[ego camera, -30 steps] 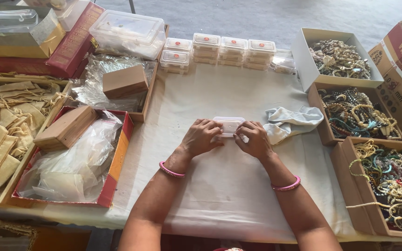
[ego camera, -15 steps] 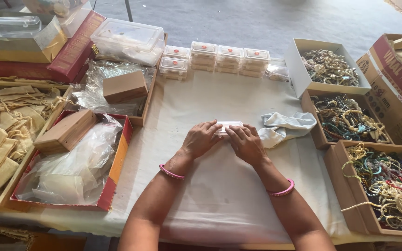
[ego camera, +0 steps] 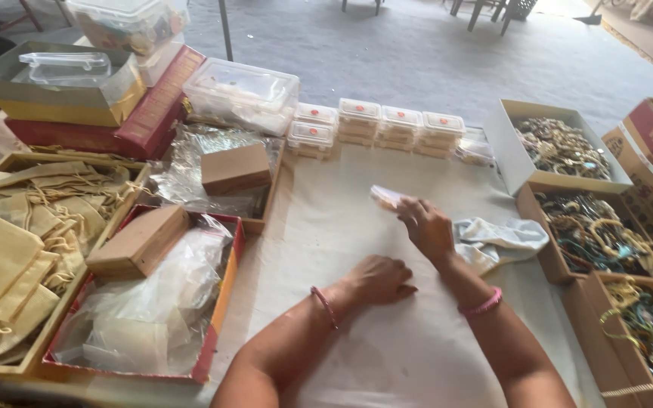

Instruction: The person cleans a beaded necklace with a white cloth, places it into a small plastic bag, and then puts the bag into a beige drawstring pouch. They close the pouch and place it into a clear plastic container, which is then set aside on the table.

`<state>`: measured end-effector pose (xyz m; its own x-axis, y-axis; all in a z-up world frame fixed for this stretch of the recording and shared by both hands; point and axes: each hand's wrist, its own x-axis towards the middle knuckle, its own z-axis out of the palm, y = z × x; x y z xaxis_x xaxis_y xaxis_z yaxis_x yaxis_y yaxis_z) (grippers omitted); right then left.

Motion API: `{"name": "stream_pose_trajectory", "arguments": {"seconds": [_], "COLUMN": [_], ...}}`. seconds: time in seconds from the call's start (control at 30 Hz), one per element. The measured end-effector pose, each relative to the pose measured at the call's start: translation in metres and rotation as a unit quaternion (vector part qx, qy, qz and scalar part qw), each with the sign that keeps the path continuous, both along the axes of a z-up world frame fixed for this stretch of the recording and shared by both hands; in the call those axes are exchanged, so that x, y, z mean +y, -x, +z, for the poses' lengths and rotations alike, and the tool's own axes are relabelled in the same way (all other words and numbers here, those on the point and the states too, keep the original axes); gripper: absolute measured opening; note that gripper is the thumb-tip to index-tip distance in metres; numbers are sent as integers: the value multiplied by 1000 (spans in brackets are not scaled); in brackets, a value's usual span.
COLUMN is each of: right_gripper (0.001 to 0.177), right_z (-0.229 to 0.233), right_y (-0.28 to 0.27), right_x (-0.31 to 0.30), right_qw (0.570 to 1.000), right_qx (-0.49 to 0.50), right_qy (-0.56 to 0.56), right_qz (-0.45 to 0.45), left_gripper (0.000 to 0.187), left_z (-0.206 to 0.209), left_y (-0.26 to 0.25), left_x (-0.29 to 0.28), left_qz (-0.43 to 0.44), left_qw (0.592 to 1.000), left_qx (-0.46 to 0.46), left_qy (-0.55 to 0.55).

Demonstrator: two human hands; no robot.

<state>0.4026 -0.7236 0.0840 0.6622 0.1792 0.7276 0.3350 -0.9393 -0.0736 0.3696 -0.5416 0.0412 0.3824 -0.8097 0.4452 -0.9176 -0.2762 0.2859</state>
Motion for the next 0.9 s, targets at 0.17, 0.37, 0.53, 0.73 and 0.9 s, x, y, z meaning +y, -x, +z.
{"name": "stream_pose_trajectory", "arguments": {"seconds": [0.17,0.37,0.53,0.73,0.9], "right_gripper": [31,24,18,19,21], "right_z": [60,64,56,30,38], "right_y": [-104,-244,-295,-332,-318], "right_x": [62,109,142,145,153], "right_qw": [993,965,947,964,985], "right_qx": [-31,-141,-113,-53,57], "right_qy": [-36,209,301,261,161], "right_qz": [107,63,7,1,20], "left_gripper": [43,36,20,13,10], "left_z": [-12,2,6,40,40], "left_y": [-2,7,5,15,15], "left_x": [-5,2,19,37,33], "left_qz": [11,8,-41,-106,-102], "left_qw": [999,1000,995,979,984], "left_qx": [-15,-2,37,50,26], "left_qy": [-47,-1,87,164,141]}}
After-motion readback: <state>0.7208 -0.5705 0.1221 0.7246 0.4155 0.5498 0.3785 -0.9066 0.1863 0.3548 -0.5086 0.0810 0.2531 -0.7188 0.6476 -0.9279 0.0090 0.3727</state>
